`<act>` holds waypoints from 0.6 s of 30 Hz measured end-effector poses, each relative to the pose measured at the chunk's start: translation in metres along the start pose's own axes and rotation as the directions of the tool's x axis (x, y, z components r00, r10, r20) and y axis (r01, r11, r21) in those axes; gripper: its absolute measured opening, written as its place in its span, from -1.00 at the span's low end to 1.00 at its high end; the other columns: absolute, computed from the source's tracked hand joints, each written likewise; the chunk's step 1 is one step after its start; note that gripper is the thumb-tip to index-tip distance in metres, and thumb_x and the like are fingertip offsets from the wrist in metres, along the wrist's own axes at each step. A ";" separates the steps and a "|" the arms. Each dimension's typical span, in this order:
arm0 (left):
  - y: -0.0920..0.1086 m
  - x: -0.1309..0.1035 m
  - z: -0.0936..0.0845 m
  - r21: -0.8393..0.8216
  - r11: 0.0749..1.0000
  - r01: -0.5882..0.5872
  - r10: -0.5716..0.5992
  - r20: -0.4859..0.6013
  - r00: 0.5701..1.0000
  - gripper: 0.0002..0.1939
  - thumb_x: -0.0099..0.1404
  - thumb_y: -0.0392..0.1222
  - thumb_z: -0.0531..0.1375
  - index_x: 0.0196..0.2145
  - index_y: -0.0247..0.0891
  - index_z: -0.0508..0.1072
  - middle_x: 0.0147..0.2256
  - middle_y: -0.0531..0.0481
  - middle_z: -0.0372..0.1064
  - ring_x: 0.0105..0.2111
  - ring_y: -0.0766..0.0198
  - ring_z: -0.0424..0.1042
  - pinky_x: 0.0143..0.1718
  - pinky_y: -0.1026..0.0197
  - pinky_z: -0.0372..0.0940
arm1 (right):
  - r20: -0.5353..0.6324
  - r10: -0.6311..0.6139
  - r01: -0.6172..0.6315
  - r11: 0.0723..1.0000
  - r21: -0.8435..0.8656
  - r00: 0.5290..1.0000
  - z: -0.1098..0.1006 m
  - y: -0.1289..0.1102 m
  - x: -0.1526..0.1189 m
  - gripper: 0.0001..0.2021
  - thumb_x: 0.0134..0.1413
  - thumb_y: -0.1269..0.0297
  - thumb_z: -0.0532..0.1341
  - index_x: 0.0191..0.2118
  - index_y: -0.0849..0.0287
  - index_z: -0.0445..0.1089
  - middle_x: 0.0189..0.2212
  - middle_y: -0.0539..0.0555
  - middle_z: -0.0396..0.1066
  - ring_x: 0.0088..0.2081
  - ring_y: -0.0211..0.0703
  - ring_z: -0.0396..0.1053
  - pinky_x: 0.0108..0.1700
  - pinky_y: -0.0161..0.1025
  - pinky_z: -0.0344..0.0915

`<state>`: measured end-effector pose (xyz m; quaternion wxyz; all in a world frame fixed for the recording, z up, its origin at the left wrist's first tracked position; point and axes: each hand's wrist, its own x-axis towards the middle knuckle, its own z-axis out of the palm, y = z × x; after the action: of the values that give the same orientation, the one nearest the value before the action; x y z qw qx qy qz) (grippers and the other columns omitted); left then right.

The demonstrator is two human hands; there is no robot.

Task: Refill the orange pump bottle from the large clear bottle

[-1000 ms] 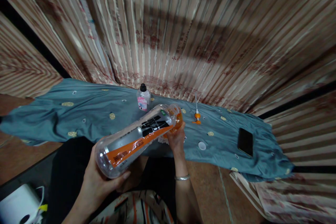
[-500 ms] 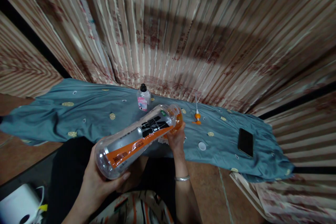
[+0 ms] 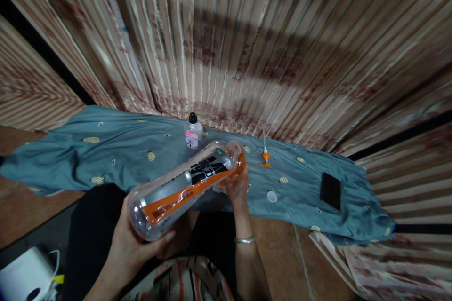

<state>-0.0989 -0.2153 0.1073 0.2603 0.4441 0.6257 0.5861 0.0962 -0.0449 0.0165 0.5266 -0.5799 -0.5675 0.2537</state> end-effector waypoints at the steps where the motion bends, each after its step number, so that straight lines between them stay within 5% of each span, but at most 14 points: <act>1: -0.001 0.000 0.000 0.004 1.000 -0.010 0.010 0.005 1.000 -0.15 0.01 -0.07 0.47 0.21 -0.20 0.27 0.05 -0.13 0.49 0.06 0.02 0.57 0.09 0.06 0.46 | -0.005 0.000 0.000 1.000 -0.004 1.000 0.000 0.000 0.000 -0.55 -0.13 0.15 0.34 -0.11 0.04 0.19 -0.34 0.01 0.54 -0.37 -0.05 0.53 -0.38 -0.23 0.37; 18: 0.002 0.000 0.001 -0.007 0.999 0.050 -0.050 -0.033 0.998 -0.12 -0.06 -0.03 0.49 0.19 -0.21 0.30 0.06 -0.17 0.48 0.06 -0.04 0.55 0.05 0.03 0.48 | 0.008 -0.009 0.009 1.000 -0.017 1.000 -0.002 -0.001 0.000 -0.58 -0.09 0.10 0.33 -0.11 0.05 0.21 -0.34 0.03 0.53 -0.30 0.00 0.54 -0.29 -0.17 0.42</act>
<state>-0.0982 -0.2148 0.1091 0.2658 0.4179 0.6389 0.5886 0.0973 -0.0458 0.0180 0.5204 -0.5809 -0.5743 0.2488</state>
